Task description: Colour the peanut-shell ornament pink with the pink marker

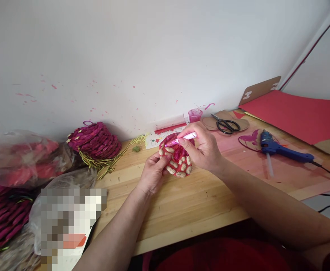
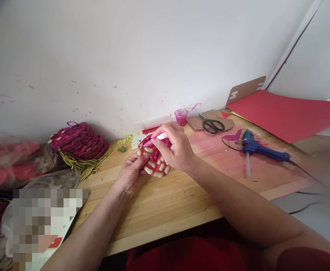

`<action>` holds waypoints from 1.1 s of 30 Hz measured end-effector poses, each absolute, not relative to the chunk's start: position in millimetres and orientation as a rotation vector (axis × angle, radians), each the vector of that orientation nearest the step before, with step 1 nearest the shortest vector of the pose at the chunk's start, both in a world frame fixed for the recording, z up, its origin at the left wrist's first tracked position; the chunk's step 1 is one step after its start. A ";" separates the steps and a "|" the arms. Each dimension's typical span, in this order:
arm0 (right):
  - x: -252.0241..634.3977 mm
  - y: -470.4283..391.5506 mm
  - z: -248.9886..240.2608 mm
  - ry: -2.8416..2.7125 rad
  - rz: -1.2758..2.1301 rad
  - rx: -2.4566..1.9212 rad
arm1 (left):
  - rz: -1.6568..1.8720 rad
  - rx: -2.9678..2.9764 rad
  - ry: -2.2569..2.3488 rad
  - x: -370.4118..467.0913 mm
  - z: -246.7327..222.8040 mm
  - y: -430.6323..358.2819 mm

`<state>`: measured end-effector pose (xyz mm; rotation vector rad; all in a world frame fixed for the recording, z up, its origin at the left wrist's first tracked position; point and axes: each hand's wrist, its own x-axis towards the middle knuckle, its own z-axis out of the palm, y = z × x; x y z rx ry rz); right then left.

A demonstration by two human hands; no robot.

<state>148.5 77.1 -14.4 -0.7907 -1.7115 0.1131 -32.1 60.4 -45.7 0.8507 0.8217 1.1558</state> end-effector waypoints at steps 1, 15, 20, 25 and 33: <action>148.5 77.7 -14.9 -1.708 0.108 -0.795 | 1.155 0.850 0.817 -31.9 -45.1 60.0; 143.8 73.6 -16.2 -1.753 0.053 -0.764 | 1.155 0.847 0.818 -32.3 -44.6 61.6; 146.2 77.5 -16.3 -1.690 0.038 -0.831 | 1.155 0.833 0.819 -33.1 -45.3 61.3; 144.2 75.8 -17.1 -1.735 0.073 -0.769 | 1.161 0.821 0.808 -32.3 -45.3 61.2; 147.6 78.8 -17.3 -1.661 0.094 -0.814 | 1.163 0.799 0.806 -31.5 -47.2 61.5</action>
